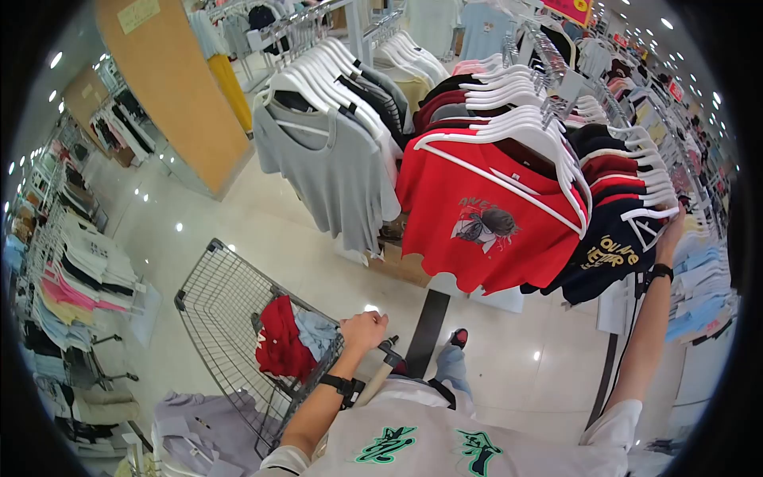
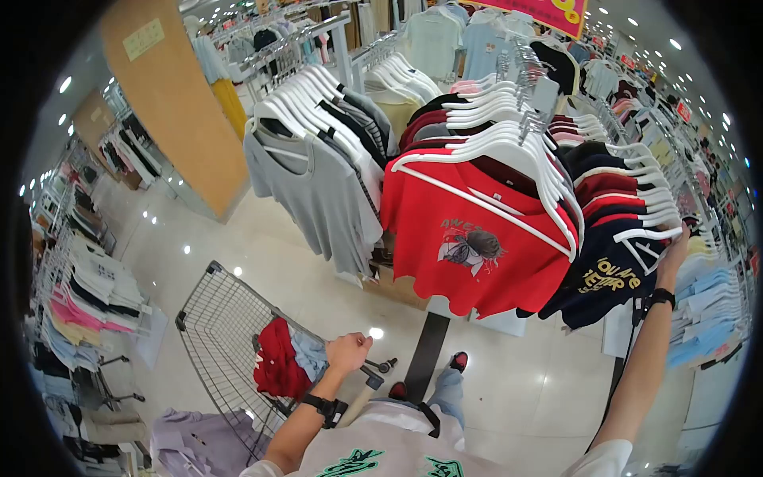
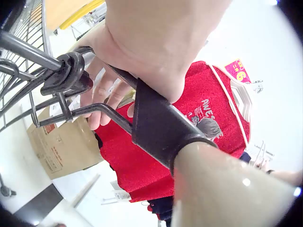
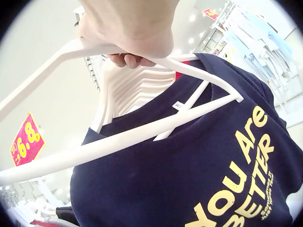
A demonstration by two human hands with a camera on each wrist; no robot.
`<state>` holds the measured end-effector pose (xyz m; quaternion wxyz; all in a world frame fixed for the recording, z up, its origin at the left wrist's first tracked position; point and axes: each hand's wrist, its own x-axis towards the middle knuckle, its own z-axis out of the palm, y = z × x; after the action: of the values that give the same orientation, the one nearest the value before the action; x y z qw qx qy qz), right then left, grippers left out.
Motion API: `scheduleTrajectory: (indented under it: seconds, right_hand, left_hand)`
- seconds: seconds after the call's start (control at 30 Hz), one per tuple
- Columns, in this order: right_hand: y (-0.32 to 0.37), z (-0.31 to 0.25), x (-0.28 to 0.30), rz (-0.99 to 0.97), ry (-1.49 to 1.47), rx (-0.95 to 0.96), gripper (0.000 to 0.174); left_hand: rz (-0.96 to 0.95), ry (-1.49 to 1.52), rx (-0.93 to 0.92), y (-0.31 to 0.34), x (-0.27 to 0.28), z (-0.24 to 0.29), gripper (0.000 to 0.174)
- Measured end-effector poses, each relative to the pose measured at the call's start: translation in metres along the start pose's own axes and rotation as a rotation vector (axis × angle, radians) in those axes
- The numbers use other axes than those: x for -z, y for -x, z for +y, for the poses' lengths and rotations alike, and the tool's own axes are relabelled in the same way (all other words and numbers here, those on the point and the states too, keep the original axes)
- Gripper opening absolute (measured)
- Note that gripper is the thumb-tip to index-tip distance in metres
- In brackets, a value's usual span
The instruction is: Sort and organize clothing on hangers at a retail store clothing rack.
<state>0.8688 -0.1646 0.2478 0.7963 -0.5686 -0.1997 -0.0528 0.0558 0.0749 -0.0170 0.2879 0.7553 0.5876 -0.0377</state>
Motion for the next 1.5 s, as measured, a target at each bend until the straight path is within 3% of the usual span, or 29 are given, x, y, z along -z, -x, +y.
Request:
scheduleTrajectory:
  seconds: [0.03,0.07,0.1,0.13,0.17,0.2,0.23,0.27,0.3,0.4,0.5,0.63,0.83,0.93,1.03,1.13,1.2,1.37,1.47,1.5]
  right_hand:
    - [0.0,0.001,0.002,-0.001,0.015,-0.025,0.037]
    - [0.002,0.008,0.004,-0.013,0.019,0.072,0.038]
    - [-0.028,0.037,0.032,-0.127,-0.035,0.123,0.038]
    - [-0.005,0.032,0.014,-0.018,0.114,0.141,0.044]
    - [0.043,0.0,-0.007,0.04,0.388,0.205,0.047]
    - [0.052,-0.011,-0.012,0.012,0.349,0.154,0.035]
    - [0.036,0.001,-0.02,0.062,0.155,0.224,0.049]
    - [0.064,-0.024,-0.039,0.074,0.143,0.176,0.046]
    - [0.089,-0.043,-0.063,0.072,0.127,0.119,0.044]
    - [0.082,-0.04,-0.06,0.043,0.054,0.089,0.037]
    - [0.086,-0.046,-0.065,0.086,0.015,0.058,0.033]
    - [0.087,-0.05,-0.058,-0.024,0.073,0.065,0.038]
    - [0.078,-0.037,-0.057,0.011,-0.001,0.054,0.035]
    - [0.089,-0.048,-0.057,-0.027,-0.04,-0.045,0.034]
    - [0.089,-0.046,-0.055,-0.009,-0.036,-0.009,0.032]
    - [0.078,-0.039,-0.048,-0.004,-0.046,0.011,0.03]
    - [0.073,-0.034,-0.044,-0.007,-0.022,0.016,0.03]
    - [0.07,-0.028,-0.048,-0.009,-0.062,0.016,0.034]
    - [0.072,-0.028,-0.057,0.037,-0.098,0.043,0.03]
    - [0.069,-0.026,-0.054,0.039,-0.117,0.018,0.03]
  left_hand:
    - [-0.014,-0.015,-0.005,-0.001,0.001,-0.001,0.041]
    - [-0.014,-0.03,-0.02,-0.003,0.0,-0.004,0.047]
    - [-0.078,0.061,-0.072,-0.007,0.001,-0.011,0.043]
    - [-0.16,0.149,-0.138,-0.013,-0.001,-0.023,0.039]
    - [-0.29,0.519,-0.244,-0.022,-0.013,-0.042,0.033]
    - [-0.44,0.888,-0.334,-0.042,-0.021,-0.057,0.027]
    - [-0.442,0.987,-0.369,-0.044,0.0,-0.053,0.025]
    - [-0.42,0.908,-0.204,-0.029,0.049,-0.031,0.031]
    - [-0.298,0.929,-0.277,-0.037,0.073,-0.024,0.033]
    - [0.117,1.05,-0.507,-0.077,0.131,-0.024,0.034]
    - [0.472,1.03,-0.51,-0.079,0.224,0.025,0.034]
    - [0.715,1.104,-0.501,-0.109,0.289,0.071,0.044]
    - [0.794,1.184,-0.474,-0.178,0.299,0.125,0.054]
    - [0.82,1.284,-0.489,-0.204,0.297,0.126,0.045]
    - [0.75,1.414,-0.5,-0.216,0.303,0.122,0.03]
    - [0.716,1.308,-0.493,-0.208,0.312,0.119,0.029]
    - [0.711,1.379,-0.504,-0.196,0.319,0.117,0.018]
    - [0.662,1.418,-0.589,-0.159,0.325,0.117,0.013]
    - [0.59,1.346,-0.838,-0.125,0.307,0.126,0.009]
    - [0.534,1.326,-0.837,-0.116,0.296,0.126,0.009]
